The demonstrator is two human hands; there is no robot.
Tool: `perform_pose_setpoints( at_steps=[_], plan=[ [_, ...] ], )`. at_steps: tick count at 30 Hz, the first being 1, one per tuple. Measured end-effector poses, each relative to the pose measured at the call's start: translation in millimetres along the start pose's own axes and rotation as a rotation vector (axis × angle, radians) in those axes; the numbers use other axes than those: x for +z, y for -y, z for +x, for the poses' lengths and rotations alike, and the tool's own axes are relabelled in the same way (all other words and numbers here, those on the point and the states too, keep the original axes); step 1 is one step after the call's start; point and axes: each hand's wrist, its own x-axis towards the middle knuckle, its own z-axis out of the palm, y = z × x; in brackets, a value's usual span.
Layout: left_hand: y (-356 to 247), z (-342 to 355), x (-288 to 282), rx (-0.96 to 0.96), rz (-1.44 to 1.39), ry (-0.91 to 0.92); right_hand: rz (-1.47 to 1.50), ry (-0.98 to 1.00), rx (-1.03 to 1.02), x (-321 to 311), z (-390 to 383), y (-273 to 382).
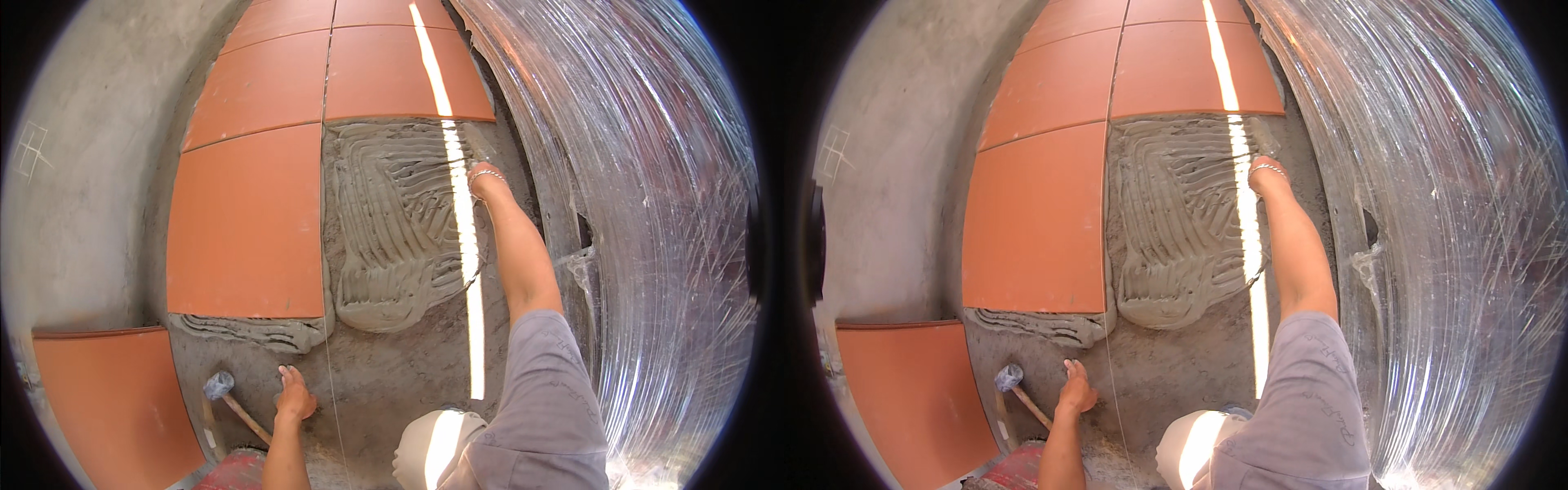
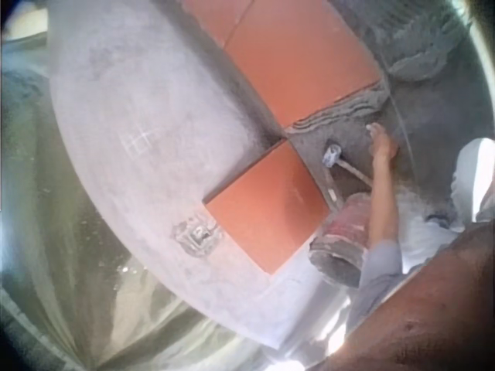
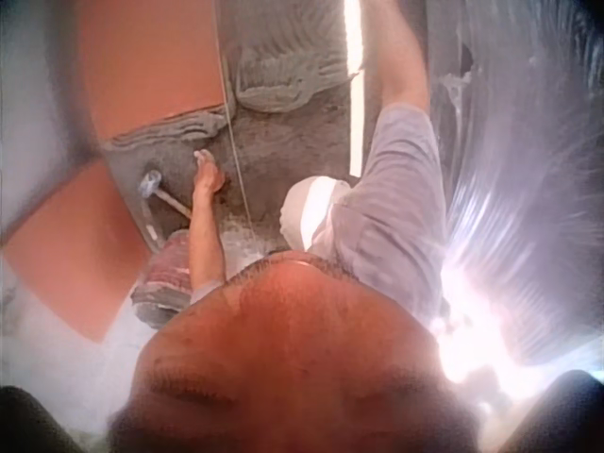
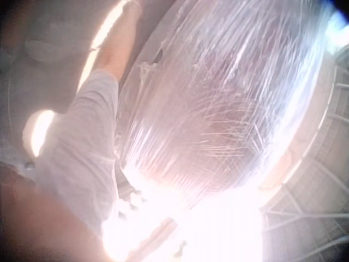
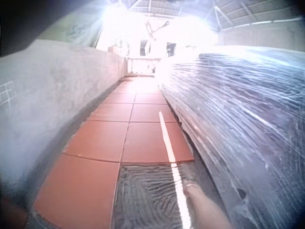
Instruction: The person spreads cement on the floor using a trowel, places terracotta tiles onto the cement, and taps them into place with a rubber mallet. The person repeats this process to lay multiple tiles in a row.
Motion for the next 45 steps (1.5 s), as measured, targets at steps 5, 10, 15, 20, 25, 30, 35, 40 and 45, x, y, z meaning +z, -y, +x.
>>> perform_pose_setpoints(
  at_steps=[5, 10, 15, 20, 25, 30, 35, 40, 45],
  plan=[
    [1.6, 2.3, 2.3, -0.008, -0.007, 0.006, 0.0, -0.05, 0.073, -13.7, 2.0, -16.1],
    [4.6, 5.3, 4.6, -0.001, -0.005, 0.005, 0.056, -0.115, 0.147, -13.0, -2.5, -25.5],
    [5.5, 7.1, 5.5, -0.01, -0.017, 0.016, 0.112, -0.163, 0.179, -8.3, -5.7, -34.1],
    [5.8, 5.3, 5.5, -0.004, -0.017, 0.007, 0.033, -0.149, 0.149, -6.7, -3.7, -40.7],
    [6.8, 6.7, 6.6, -0.006, -0.012, 0.008, 0.018, -0.11, 0.111, -0.3, 0.7, -42.5],
    [8.2, 7.6, 7.8, 0.022, -0.03, 0.0, 0.037, -0.16, 0.122, 11.7, 6.2, -43.6],
    [8.7, 6.1, 6.9, 0.024, -0.06, -0.009, 0.025, -0.169, 0.1, 17.6, 4.7, -49.7],
    [8.7, 4.2, 6.3, -0.01, -0.041, 0.002, 0.077, -0.159, 0.119, 22.4, 6.3, -56.6],
    [5.6, 2.9, 4.9, 0.004, -0.048, -0.009, 0.01, -0.088, 0.098, 22.8, 17.7, -64.2]
  ],
)
